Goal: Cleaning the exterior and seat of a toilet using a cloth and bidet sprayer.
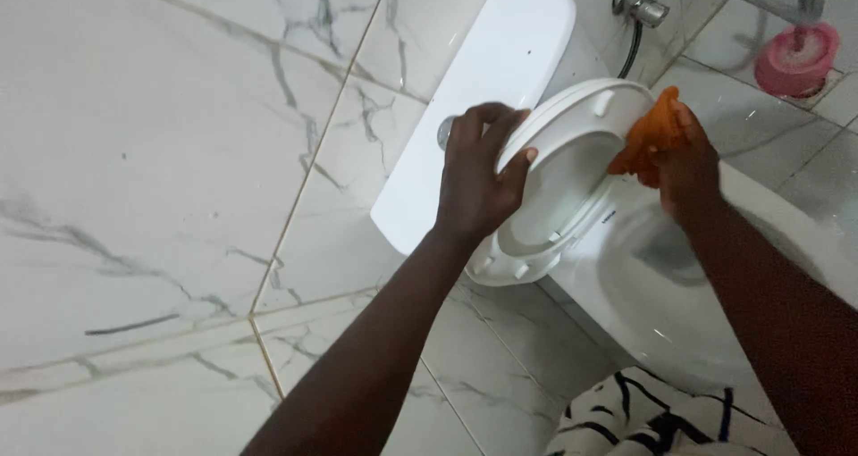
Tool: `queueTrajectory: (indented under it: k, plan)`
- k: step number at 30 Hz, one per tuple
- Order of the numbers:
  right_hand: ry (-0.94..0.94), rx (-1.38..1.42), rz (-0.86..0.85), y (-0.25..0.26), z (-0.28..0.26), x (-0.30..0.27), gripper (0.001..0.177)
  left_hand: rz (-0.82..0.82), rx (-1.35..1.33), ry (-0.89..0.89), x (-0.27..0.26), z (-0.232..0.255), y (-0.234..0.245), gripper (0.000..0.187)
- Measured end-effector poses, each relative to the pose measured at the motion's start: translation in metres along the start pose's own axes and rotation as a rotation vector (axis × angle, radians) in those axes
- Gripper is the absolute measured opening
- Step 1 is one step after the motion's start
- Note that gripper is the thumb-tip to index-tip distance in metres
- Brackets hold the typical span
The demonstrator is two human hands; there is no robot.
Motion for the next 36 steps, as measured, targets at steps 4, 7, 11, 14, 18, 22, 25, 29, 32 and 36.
queueTrajectory:
  k: [4,7,11,14,18,22,25,29,32,36]
  plan:
    - [-0.102,0.111,-0.101,-0.003,-0.023,0.001,0.043,0.002,0.009,0.054,0.000,-0.002,0.004,0.040]
    - [-0.097,0.160,-0.170,0.039,0.025,0.018,0.043,-0.032,0.026,0.021,-0.001,0.000,-0.001,0.041]
    - [-0.151,0.278,-0.400,0.055,0.070,0.046,0.057,-0.015,0.042,0.030,0.002,-0.004,0.000,0.041]
    - [-0.167,-0.207,-0.415,0.024,0.040,0.026,0.060,-0.038,0.029,0.042,-0.003,-0.006,-0.003,0.041]
    - [-0.658,-0.064,0.056,0.048,0.076,0.053,0.045,-0.013,0.022,0.022,0.000,0.000,0.001,0.041]
    - [-0.252,-0.178,-0.308,-0.006,-0.034,-0.008,0.053,-0.031,0.006,0.028,0.000,-0.001,-0.001,0.043]
    - [-0.212,-0.308,-0.062,-0.014,-0.065,-0.024,0.022,-0.034,0.052,0.029,-0.001,-0.004,-0.001,0.041]
    - [-0.113,-0.445,-0.262,-0.004,-0.058,0.004,0.030,-0.011,0.002,0.026,0.000,-0.003,0.002,0.043]
    - [0.126,-1.052,-0.238,0.004,-0.059,0.009,0.019,-0.015,0.013,0.009,-0.005,-0.003,-0.001,0.042]
    - [0.194,-1.507,-0.156,-0.044,-0.120,-0.018,0.024,0.022,0.017,0.000,-0.004,-0.007,0.001,0.044]
Point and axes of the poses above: each hand's wrist, its own x-axis towards the middle knuckle, its own y-axis out of the back of the hand, z = x × y, the point moved 3 cm from there along x, towards the middle knuckle, and after that the axes turned 2 degrees about z, right-handed, at the moved point
